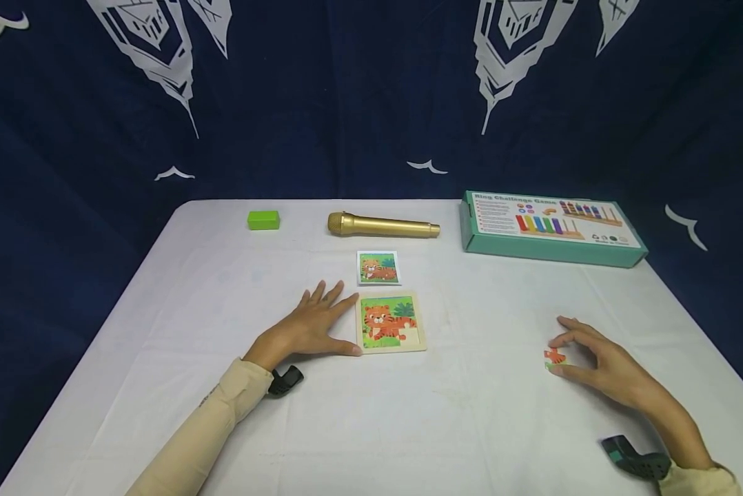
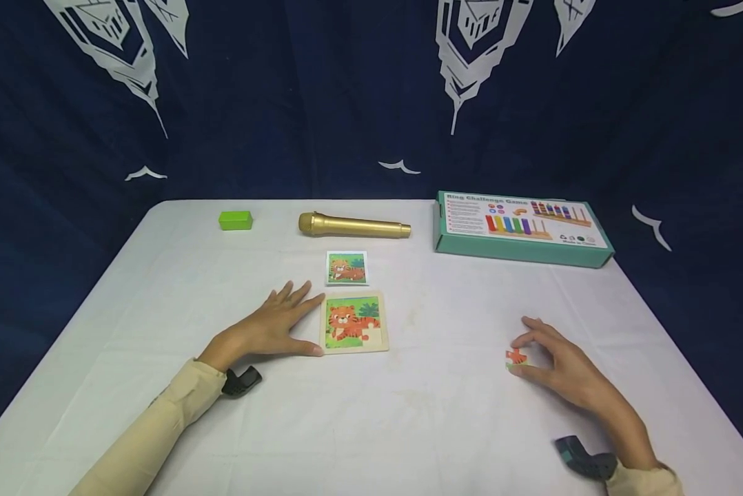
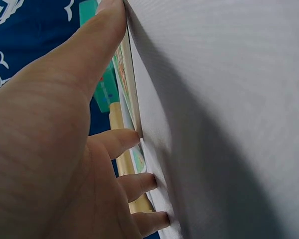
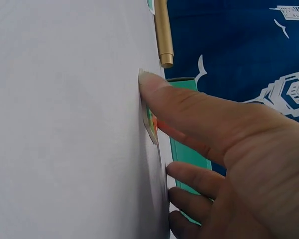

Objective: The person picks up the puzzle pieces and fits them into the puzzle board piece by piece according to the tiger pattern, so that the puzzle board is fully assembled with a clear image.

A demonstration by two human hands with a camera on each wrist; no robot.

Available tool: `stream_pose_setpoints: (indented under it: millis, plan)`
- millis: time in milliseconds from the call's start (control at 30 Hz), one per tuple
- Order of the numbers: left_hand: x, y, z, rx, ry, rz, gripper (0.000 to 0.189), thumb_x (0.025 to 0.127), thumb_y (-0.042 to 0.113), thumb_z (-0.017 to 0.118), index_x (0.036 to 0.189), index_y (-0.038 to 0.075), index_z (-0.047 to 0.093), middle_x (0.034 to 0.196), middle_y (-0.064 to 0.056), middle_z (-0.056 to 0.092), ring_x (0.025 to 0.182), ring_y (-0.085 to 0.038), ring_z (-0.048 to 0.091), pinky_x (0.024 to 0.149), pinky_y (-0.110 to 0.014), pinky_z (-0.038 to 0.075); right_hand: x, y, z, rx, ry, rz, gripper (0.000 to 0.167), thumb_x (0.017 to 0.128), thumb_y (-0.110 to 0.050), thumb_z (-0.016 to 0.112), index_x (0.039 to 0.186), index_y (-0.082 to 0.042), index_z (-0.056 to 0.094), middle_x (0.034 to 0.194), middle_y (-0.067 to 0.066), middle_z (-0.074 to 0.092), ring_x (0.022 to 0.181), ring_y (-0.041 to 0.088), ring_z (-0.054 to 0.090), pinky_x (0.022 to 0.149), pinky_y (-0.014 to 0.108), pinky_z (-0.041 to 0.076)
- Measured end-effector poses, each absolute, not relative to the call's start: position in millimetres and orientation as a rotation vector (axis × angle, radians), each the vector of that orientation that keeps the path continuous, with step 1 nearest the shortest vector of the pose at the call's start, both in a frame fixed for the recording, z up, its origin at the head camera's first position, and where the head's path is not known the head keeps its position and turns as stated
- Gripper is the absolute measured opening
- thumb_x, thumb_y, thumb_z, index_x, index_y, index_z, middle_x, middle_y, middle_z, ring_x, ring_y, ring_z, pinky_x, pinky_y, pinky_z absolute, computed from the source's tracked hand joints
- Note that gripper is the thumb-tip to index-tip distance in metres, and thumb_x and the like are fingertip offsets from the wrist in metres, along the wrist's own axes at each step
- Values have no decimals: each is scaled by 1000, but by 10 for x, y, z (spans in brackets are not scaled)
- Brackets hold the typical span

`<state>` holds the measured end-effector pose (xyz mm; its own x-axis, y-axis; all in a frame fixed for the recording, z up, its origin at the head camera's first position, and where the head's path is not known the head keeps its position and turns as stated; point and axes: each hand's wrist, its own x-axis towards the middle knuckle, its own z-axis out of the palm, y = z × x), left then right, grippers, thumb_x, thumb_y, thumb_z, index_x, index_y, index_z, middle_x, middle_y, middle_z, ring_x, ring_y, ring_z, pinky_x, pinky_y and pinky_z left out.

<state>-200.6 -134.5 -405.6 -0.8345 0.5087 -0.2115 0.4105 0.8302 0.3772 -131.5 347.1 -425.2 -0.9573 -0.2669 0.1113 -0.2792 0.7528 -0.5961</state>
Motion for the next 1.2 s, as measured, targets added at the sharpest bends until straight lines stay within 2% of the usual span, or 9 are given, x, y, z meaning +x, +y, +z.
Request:
stream_pose_setpoints:
  millis: [167,467,600,700,800,833,967,1033,1200]
  plan:
    - [-2005,-1337,-4050,696,2704,455,104,74,72,63,154,22,20,161,-12,2,145,-39,-9,116,-56,-1,-1314,3451,-4238,376,-2953,966,41,74,-16,82,107,-6,61,142,35,33,128,61,25,101,73,18]
    - [-2007,-1339,-4052,695,2707,454,104,74,72,64,154,22,21,161,-12,3,145,-39,-8,116,-56,-1,-1314,3391,-4235,388,-2906,984,37,73,-12,82,103,-6,60,137,34,39,125,60,30,100,72,20]
    - [-2006,-1340,-4058,693,2709,460,104,74,72,64,154,21,21,161,-12,3,145,-39,-8,116,-56,-1,-1312,3330,-4241,386,-2871,946,39,73,-11,82,104,-5,58,133,32,45,122,57,36,102,67,23]
    - [-2005,-1339,-4054,694,2708,467,104,74,72,64,154,21,22,161,-12,4,145,-39,-8,116,-56,-1,-1309,3269,-4238,396,-2833,913,40,73,-9,82,104,-5,57,127,26,52,120,50,42,115,36,24]
    - [-2006,-1341,-4050,697,2709,467,104,74,72,64,154,21,21,161,-12,4,145,-39,-8,116,-56,-1,-1305,3205,-4237,416,-2792,877,41,71,-5,82,104,-5,57,117,20,57,114,43,46,102,9,21]
    - [-2006,-1341,-4049,698,2710,467,104,74,72,64,154,21,21,161,-12,3,145,-39,-8,116,-56,-1,-1304,3184,-4234,415,-2782,864,42,71,-4,82,104,-5,57,114,17,58,112,40,47,96,7,21]
    - [-2009,-1343,-4048,694,2709,465,103,74,72,63,154,22,21,161,-12,3,145,-39,-9,116,-55,-1,-1302,3121,-4231,414,-2766,832,41,70,1,80,104,-5,58,105,13,61,106,36,50,93,32,33]
    - [-2008,-1342,-4049,695,2707,465,103,74,72,63,154,22,21,161,-12,3,145,-39,-9,116,-56,-1,-1303,3102,-4233,415,-2761,807,40,70,3,80,103,-6,59,102,10,63,103,30,51,87,37,35]
    - [-2009,-1344,-4055,698,2706,466,104,74,72,64,154,22,21,161,-12,3,145,-40,-8,116,-56,-1,-1310,3091,-4244,443,-2722,787,39,70,3,80,101,-12,61,95,2,66,96,2,50,81,23,36]
